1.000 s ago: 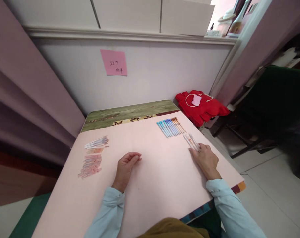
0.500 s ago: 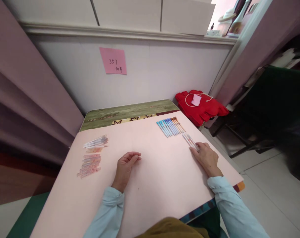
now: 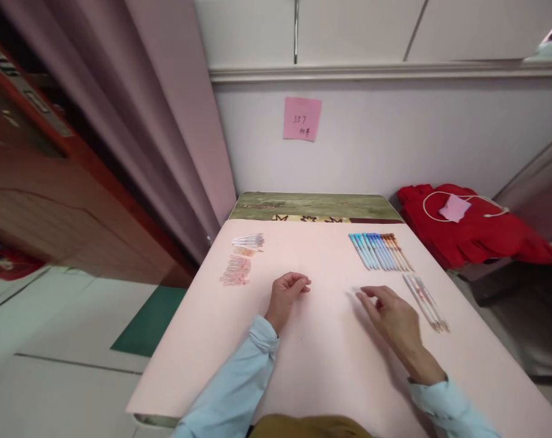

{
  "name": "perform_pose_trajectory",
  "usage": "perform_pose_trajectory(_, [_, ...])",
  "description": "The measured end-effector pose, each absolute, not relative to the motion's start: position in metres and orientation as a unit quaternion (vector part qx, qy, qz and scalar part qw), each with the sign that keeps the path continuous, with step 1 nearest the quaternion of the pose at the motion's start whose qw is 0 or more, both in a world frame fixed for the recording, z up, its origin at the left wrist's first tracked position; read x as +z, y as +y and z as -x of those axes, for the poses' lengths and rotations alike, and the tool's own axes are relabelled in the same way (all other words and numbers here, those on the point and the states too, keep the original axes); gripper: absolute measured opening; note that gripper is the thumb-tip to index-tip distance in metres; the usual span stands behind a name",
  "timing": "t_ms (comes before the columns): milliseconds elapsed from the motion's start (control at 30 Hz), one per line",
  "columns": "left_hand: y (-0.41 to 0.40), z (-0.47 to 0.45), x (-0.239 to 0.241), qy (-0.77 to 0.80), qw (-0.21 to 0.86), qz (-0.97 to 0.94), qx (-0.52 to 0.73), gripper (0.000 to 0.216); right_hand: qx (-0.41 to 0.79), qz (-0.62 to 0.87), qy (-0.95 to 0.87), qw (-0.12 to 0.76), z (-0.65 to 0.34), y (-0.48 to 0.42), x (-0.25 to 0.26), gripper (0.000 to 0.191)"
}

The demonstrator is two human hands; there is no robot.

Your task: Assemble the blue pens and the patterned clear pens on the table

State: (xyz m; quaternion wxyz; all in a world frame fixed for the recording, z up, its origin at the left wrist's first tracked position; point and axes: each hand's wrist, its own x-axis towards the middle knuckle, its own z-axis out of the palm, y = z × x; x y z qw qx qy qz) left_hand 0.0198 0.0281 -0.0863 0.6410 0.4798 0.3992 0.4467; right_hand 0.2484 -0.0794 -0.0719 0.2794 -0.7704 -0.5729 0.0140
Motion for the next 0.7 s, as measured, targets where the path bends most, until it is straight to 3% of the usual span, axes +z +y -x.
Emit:
perform_pose_trajectory(200, [0.018,0.041,-0.080,0.503,0.495,-0.496,0.506,0.021,0.167,0.664,-0.638,0.352,-0.180,0.008,-0.077,0.030])
perform_pose_trajectory(367, [0.029,0.105,-0.087,0.606,0.277,-0.456,0.589,0.020,0.188,0.615,-0.701,0.307,-0.106,0.089,-0.081,0.019])
perform_pose_trajectory(700, [0.042,0.122,-0.103,0.641,0.253,-0.430,0.583,0.025,0.167,0.637,-0.710,0.250,-0.043,0.150,-0.101,0.017])
